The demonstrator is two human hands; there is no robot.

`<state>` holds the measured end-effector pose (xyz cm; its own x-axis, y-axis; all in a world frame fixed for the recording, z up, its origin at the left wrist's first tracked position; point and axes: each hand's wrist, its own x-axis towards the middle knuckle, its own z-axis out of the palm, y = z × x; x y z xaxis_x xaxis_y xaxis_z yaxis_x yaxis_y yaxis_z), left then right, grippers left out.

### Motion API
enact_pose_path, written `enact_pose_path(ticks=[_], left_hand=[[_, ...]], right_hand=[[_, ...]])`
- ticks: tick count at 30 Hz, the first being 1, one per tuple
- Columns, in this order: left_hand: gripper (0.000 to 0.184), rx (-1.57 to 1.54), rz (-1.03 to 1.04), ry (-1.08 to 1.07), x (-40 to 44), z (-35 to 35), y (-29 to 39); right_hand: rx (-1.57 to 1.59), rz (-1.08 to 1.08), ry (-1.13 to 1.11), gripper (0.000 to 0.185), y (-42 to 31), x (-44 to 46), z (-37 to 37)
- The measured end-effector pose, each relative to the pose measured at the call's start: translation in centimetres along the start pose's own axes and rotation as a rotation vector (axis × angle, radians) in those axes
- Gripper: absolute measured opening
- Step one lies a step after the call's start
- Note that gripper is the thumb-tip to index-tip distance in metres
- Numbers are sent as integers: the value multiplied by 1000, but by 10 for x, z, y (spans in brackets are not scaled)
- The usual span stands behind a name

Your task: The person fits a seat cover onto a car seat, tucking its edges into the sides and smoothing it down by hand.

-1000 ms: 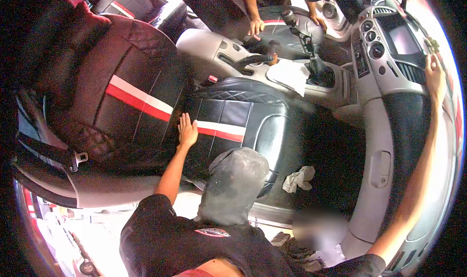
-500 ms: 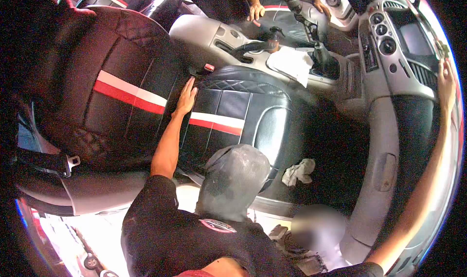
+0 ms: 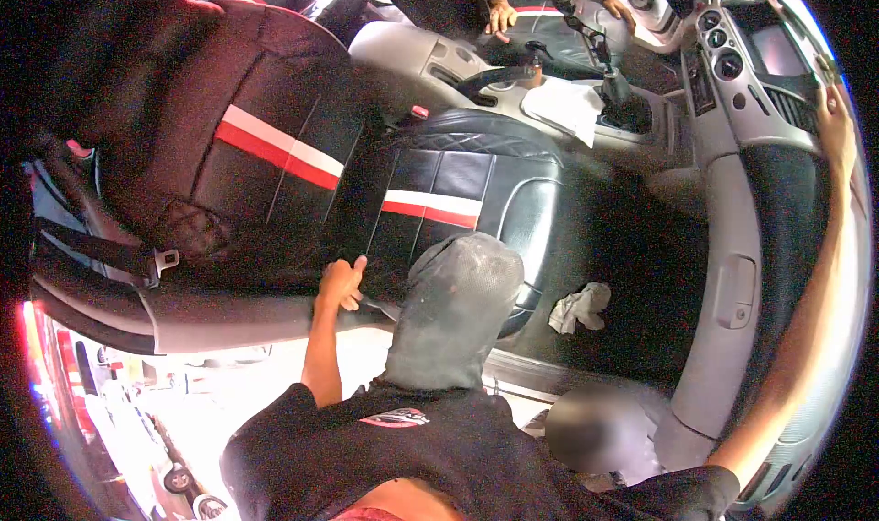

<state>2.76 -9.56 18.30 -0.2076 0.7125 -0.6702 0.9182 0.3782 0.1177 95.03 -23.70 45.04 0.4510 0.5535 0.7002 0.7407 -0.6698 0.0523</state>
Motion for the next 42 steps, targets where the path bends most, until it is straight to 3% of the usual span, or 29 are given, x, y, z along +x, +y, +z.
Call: enact_pose_path(ticks=[2, 5, 8, 10, 11, 14, 15, 20, 23, 26, 28, 30, 31, 32, 34, 35, 36, 38, 39, 40, 41, 42], left_hand=[[48, -80, 145, 178, -14, 6, -1], [43, -205, 465, 426, -2, 11, 14], [42, -303, 793, 563, 78, 23, 49], [53, -179, 969, 569, 155, 40, 54], [60, 91, 898, 520, 172, 38, 48], [63, -201, 925, 536, 192, 45, 9], [64, -239, 836, 531, 189, 54, -8], [60, 188, 484, 733, 104, 122, -44], [58, -157, 1118, -23, 29, 88, -17], [58, -128, 1244, 352, 61, 66, 20], [62, -259, 1095, 600, 134, 69, 42], [72, 69, 669, 769, 184, 84, 72], [80, 60, 519, 640, 166, 80, 108], [81, 126, 673, 629, 160, 88, 135], [77, -61, 1124, 587, 106, 115, 170], [64, -118, 1297, 405, 69, 119, 182], [50, -286, 1486, 13, 51, 119, 184], [47, -251, 1621, 274, 37, 102, 179], [44, -261, 1632, 462, 59, 91, 174], [51, -209, 1410, 640, 74, 77, 162], [58, -309, 1177, 679, 103, 71, 148], [70, -146, 882, 848, 128, 74, 127]], right_hand=[[80, 51, -144, 55, -4, 8, -7], [6, 53, -46, 54, 2, 5, -2], [75, -1, 13, 52, 7, 5, 6], [116, -37, 23, 45, 2, 1, 2], [108, -52, 40, 41, -23, -8, -16], [108, -82, 77, 30, -97, -36, -92], [97, -90, 96, 31, -93, -33, -87], [66, -101, 114, 33, -99, -29, -80], [47, -99, 87, 35, -81, -27, -68], [75, -25, -39, 43, -19, -1, -28], [96, -16, -68, 48, -4, 5, -17], [93, 50, -90, 51, -17, -2, -25], [25, 76, -4, 53, -25, -8, -26], [38, 66, -43, 50, -38, -12, -38], [81, 70, -100, 46, -46, -14, -46], [88, 61, -72, 45, -50, -16, -48], [94, 53, -37, 44, -53, -19, -49], [87, 60, -8, 42, -63, -26, -56], [90, 70, -13, 42, -60, -25, -56], [102, 80, -20, 42, -63, -26, -56], [83, 66, -37, 41, -66, -26, -56], [68, 51, -50, 41, -58, -22, -51]])
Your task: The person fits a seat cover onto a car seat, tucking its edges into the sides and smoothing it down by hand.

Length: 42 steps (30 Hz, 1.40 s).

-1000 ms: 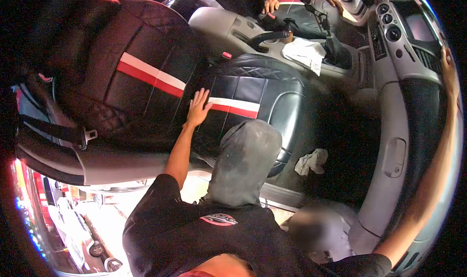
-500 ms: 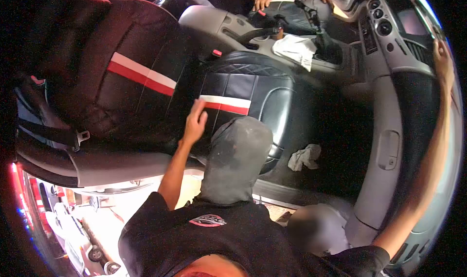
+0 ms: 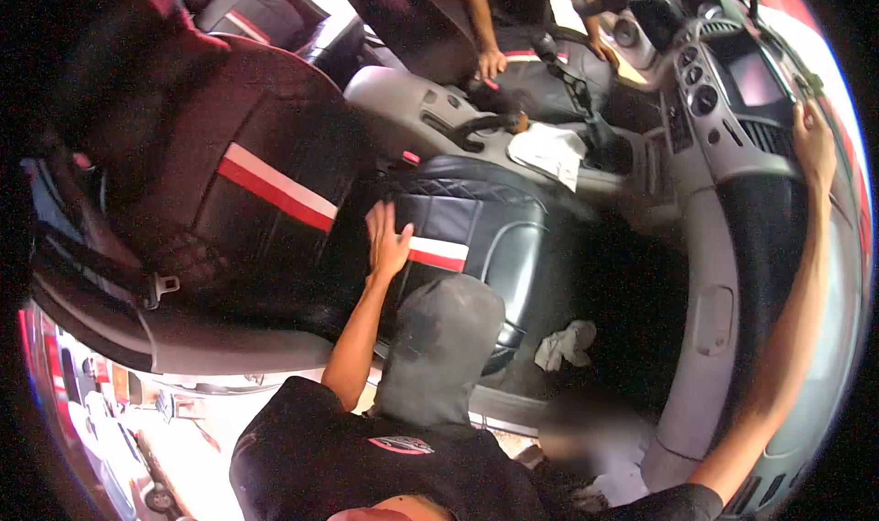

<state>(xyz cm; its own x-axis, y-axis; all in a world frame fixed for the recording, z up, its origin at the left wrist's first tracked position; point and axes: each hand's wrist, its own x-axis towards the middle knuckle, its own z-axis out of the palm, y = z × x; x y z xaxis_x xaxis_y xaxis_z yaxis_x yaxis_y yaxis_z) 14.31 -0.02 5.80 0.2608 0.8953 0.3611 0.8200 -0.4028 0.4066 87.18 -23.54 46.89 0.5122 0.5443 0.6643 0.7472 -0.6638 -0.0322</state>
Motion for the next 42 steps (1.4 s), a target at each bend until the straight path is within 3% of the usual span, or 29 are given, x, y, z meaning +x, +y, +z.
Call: enact_pose_path(ticks=[2, 4, 5, 8, 9, 10, 11, 13, 16, 17, 18, 19, 20, 21, 25, 27, 29, 32, 33, 34, 35, 36, 37, 38, 39, 40, 42], left_hand=[[73, 296, -278, -125, -32, 26, -38], [77, 51, 74, -303, -45, -8, -24], [63, -250, 247, -353, -49, -35, -11], [47, 6, 476, -310, 10, -151, 33], [37, -15, 429, 70, 29, -168, 25], [38, -48, 242, 134, 51, -210, 29], [44, 17, 150, 384, 68, -227, 7], [51, 431, 235, 755, 92, -270, -30], [66, 959, 47, 440, 77, -238, -20], [72, 979, -38, 107, 62, -210, -7], [76, 594, 104, 103, 34, -158, -20], [72, 671, 244, -492, 6, -131, -9], [60, 32, 199, -387, -57, -20, -97], [45, -127, 111, -293, -56, -55, -57], [35, -82, 200, 63, 21, -213, 7], [39, 145, 249, 613, 60, -285, 4], [46, 393, 188, 866, 87, -341, -2], [61, 923, -123, 575, 93, -300, -18], [74, 994, -172, 450, 95, -262, -20], [81, 557, -202, 337, 86, -234, -10], [85, 629, -44, 181, 76, -202, -7], [83, 398, 79, 78, 58, -155, -18], [75, 316, 220, -146, 41, -92, -54], [63, 147, 69, -652, 10, -13, -106], [44, 23, -20, -483, -7, -55, -46], [39, -17, 71, -412, 13, -77, -34], [30, -101, 212, -332, 37, -120, -36]], right_hand=[[3, -17, -4, 40, 16, 8, 13], [35, -24, 5, 40, 29, 12, 24], [46, -21, -3, 40, 32, 12, 28], [49, -16, -8, 40, 30, 12, 24], [40, -7, 8, 41, 25, 7, 22], [31, 2, 21, 41, 20, 3, 20], [21, -14, 29, 41, 23, 5, 22], [22, -12, -24, 42, 26, 13, 21], [52, 2, -34, 42, 13, 13, 19], [72, -7, -32, 42, 16, 15, 22], [86, -12, -32, 42, 21, 12, 23], [58, -12, 18, 42, 19, 11, 23], [48, 17, 17, 42, -5, -3, 3], [37, 24, 55, 41, -1, -5, 5], [22, -54, 86, 44, 16, 6, 21], [63, -43, 4, 46, 25, 14, 23], [60, -8, -24, 45, 20, 12, 20], [47, -27, 9, 44, 28, 13, 24], [39, -23, 3, 44, 29, 15, 24], [39, -13, 7, 44, 27, 16, 23], [38, -1, 6, 45, 24, 14, 22], [36, 14, 2, 45, 22, 10, 20], [40, -7, 23, 45, 22, 6, 20], [41, -26, 48, 45, 21, 4, 20], [39, -43, 83, 45, 24, 6, 21], [35, -73, 157, 43, 26, 6, 25], [-65, -32, 17, 40, 46, 22, 30]])
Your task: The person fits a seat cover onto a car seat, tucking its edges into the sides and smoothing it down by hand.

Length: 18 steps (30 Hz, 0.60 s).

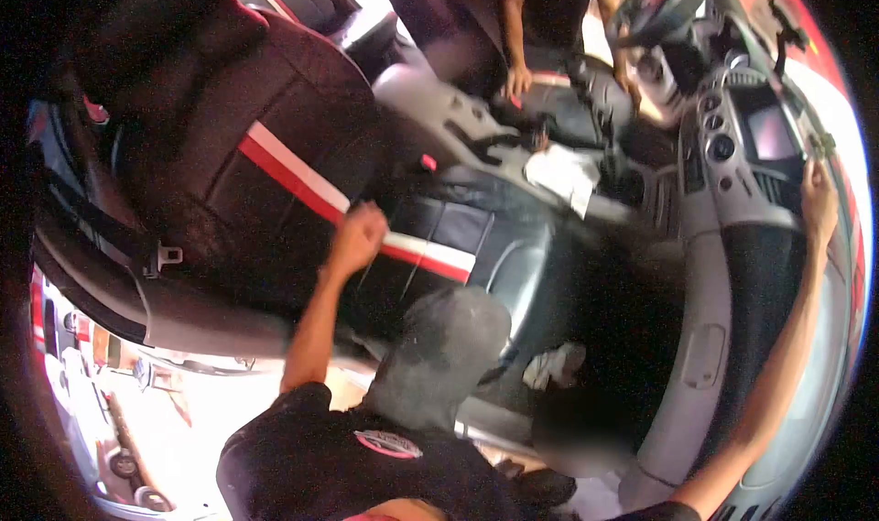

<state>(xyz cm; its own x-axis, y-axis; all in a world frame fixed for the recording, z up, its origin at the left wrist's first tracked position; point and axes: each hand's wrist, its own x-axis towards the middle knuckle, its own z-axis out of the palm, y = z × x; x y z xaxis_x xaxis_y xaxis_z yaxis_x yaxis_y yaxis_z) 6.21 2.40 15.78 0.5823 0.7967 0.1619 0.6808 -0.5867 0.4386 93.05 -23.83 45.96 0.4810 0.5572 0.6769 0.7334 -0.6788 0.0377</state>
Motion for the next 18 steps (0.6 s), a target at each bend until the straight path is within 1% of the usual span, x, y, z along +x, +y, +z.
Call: enact_pose_path(ticks=[1, 2, 3, 4, 6, 7, 9, 11, 12, 13, 15, 16, 17, 18], left_hand=[[22, -76, -200, 244, 3, -60, 56], [26, 34, -118, 450, 9, -100, 60], [32, 56, -55, 693, 13, -129, 49], [36, 242, 0, 827, 16, -158, 29], [38, 568, 128, 1070, 33, -190, 10], [40, 762, 13, 954, 36, -183, 10], [46, 1127, -208, 706, 50, -150, 16], [53, 923, -195, 396, 76, -103, 5], [55, 923, -78, 354, 85, -67, -10], [57, 921, 39, 314, 92, -31, -27], [59, 821, 116, 181, 107, 23, -48], [59, 804, 153, 143, 113, 47, -60], [58, 734, 184, 62, 119, 65, -66], [58, 667, 211, -22, 123, 82, -72]], right_hand=[[-8, 14, -55, 39, -1, 1, -3], [14, 0, -79, 39, 5, 5, -1], [36, -14, -103, 39, 12, 9, 2], [100, -22, -125, 39, 21, 13, 5], [63, -4, -19, 41, 5, 1, 2], [52, -9, 14, 41, -4, -3, -1], [23, -13, 89, 40, 1, -6, 1], [4, -86, 45, 39, 10, 0, -2], [-4, -124, 19, 39, 17, 2, 1], [28, -183, 125, 40, 18, 1, 3], [94, -297, 338, 40, 26, 2, 15], [40, -124, 175, 35, 33, 10, 17], [-13, 49, 12, 33, 43, 29, 15], [-27, 39, 8, 34, 36, 28, 6]])
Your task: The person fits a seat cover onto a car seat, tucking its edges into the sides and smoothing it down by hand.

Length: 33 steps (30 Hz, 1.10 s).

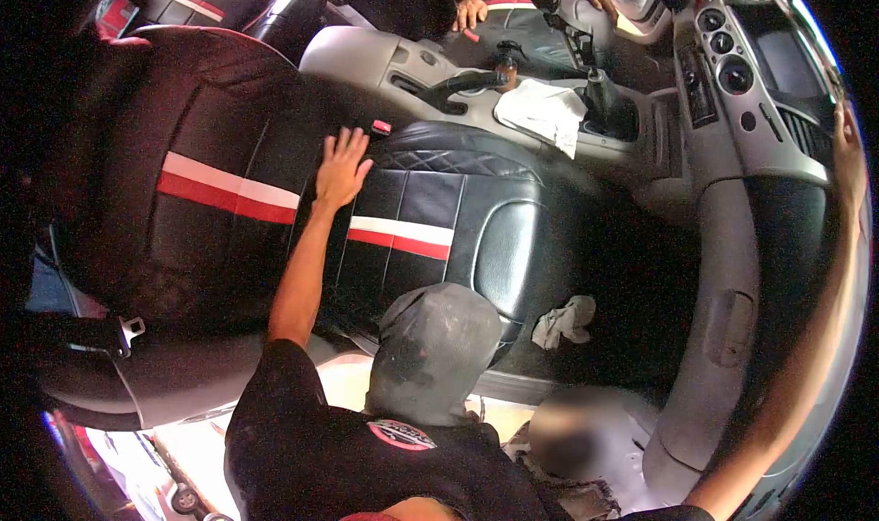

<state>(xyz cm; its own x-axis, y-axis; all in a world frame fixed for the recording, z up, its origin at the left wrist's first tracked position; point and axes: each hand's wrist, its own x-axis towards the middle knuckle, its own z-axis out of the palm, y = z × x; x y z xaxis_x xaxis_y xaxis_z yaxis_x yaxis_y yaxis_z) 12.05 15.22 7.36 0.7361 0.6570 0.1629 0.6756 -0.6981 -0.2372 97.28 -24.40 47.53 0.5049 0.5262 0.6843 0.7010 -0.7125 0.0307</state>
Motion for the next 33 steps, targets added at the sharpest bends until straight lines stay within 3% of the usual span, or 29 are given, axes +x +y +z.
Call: enact_pose_path(ticks=[2, 6, 10, 18, 20, 22, 24, 26, 27, 28, 30, 31, 32, 33], left_hand=[[57, -597, -145, 136, -10, 42, 10], [58, -761, -228, 125, -24, 57, 0], [57, -856, -399, 111, -97, 50, 4], [73, -633, -814, -132, -225, 14, 53], [72, -354, -786, -161, -260, -2, 71], [69, -524, -949, -822, -216, -155, 94], [70, -1220, -969, -940, -224, -187, 101], [51, -1177, -1009, -467, -217, -204, 108], [44, -1053, -915, -244, -213, -188, 98], [38, -920, -815, -28, -211, -161, 84], [32, -943, -773, 219, -203, -88, 64], [42, -639, -593, 192, -208, -34, 48], [55, -660, -591, 76, -210, 8, 51], [58, -482, -659, -17, -197, 7, 70]], right_hand=[[20, -171, 111, 37, -50, -34, -34], [22, -273, 157, 44, -98, -55, -62], [25, -325, 189, 41, -94, -59, -63], [50, -319, 159, 35, -107, -69, -73], [84, -337, 144, 36, -109, -66, -72], [98, -291, 197, 37, -109, -64, -62], [98, -253, 179, 38, -108, -58, -58], [84, -259, 149, 39, -107, -57, -61], [77, -269, 136, 39, -109, -56, -62], [74, -253, 121, 40, -113, -56, -62], [58, -204, 106, 41, -114, -57, -66], [55, -194, 97, 42, -117, -57, -69], [50, -177, 80, 43, -121, -60, -71], [46, -159, 69, 43, -121, -61, -73]])
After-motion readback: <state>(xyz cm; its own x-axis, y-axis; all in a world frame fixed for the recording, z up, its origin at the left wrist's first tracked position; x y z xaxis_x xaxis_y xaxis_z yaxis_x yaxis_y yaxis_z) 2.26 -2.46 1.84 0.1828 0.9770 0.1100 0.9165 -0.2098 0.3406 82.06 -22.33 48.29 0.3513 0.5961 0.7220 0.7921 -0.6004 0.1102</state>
